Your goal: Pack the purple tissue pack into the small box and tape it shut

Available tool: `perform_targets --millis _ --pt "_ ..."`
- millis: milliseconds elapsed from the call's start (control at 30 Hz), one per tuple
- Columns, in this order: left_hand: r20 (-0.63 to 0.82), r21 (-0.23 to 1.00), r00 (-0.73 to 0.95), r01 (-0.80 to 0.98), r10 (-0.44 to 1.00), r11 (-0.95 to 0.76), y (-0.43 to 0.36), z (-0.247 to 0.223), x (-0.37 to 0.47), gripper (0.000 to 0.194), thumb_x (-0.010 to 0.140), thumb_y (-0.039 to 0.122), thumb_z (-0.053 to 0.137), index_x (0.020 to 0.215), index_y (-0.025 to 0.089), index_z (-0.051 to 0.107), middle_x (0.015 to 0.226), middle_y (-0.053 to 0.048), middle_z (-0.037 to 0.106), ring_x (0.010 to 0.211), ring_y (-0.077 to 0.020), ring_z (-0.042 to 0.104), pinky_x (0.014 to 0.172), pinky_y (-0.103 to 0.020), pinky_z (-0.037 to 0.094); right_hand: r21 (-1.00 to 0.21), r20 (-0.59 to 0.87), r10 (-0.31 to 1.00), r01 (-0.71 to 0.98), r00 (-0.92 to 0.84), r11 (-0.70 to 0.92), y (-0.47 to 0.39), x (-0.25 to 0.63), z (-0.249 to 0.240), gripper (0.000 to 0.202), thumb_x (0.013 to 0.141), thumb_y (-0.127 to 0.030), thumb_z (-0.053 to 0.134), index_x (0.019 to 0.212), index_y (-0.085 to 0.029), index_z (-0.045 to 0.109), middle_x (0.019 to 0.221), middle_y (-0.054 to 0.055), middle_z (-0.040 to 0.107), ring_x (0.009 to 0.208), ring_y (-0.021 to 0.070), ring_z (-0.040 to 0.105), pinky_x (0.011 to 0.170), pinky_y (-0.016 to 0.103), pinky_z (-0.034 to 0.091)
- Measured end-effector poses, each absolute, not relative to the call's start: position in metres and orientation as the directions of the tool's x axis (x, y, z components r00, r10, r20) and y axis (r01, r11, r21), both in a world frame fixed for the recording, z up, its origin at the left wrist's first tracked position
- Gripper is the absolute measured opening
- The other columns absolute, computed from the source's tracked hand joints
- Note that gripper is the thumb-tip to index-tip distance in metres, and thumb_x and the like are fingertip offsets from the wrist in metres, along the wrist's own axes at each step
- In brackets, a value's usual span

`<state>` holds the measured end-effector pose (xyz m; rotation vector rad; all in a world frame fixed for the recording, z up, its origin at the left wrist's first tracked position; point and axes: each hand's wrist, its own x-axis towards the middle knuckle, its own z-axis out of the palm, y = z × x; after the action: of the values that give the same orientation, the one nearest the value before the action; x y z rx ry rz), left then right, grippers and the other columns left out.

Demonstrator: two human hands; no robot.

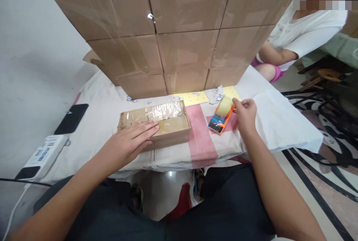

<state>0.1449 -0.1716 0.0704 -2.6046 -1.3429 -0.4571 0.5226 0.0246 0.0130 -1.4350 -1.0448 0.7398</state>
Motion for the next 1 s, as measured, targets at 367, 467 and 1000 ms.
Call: perform_targets --millis 367,467,1000 --pt "0.34 0.026 0.538 0.814 0.771 -0.58 -0.171 0.068 0.142 0.042 0.103 0.028 0.046 0.144 0.018 0.051 0.147 -0.01 0.06 0.135 -0.0238 0.057 0.114 -0.044 0.049 -0.976 0.145 0.952 0.198 0.269 0.093 0.013 0.488 0.0 0.038 0.061 -0.033 0.075 0.096 -0.02 0.064 0.093 0.004 0.072 0.084 0.0231 0.067 0.077 0.038 0.058" --pt "0.32 0.067 0.528 0.816 0.787 -0.574 -0.172 0.067 0.14 0.044 0.103 0.029 0.047 0.146 0.02 0.05 0.149 -0.009 0.058 0.136 -0.0241 0.056 0.115 -0.046 0.047 -0.992 0.116 0.975 -0.03 0.189 0.124 0.009 0.483 0.011 0.031 0.065 -0.032 0.069 0.093 -0.021 0.064 0.088 0.001 0.072 0.083 0.0206 0.068 0.079 0.036 0.058" --pt "0.486 0.243 0.393 0.797 0.78 -0.553 -0.139 0.118 0.203 0.035 0.1 0.035 0.052 0.131 0.023 0.063 0.132 -0.008 0.071 0.121 -0.0267 0.065 0.104 -0.045 0.048 -0.917 0.326 0.893 -0.333 -0.309 0.22 -0.047 0.468 0.072 0.028 0.059 -0.029 0.071 0.083 -0.02 0.062 0.071 0.003 0.066 0.071 0.0226 0.064 0.066 0.035 0.051"
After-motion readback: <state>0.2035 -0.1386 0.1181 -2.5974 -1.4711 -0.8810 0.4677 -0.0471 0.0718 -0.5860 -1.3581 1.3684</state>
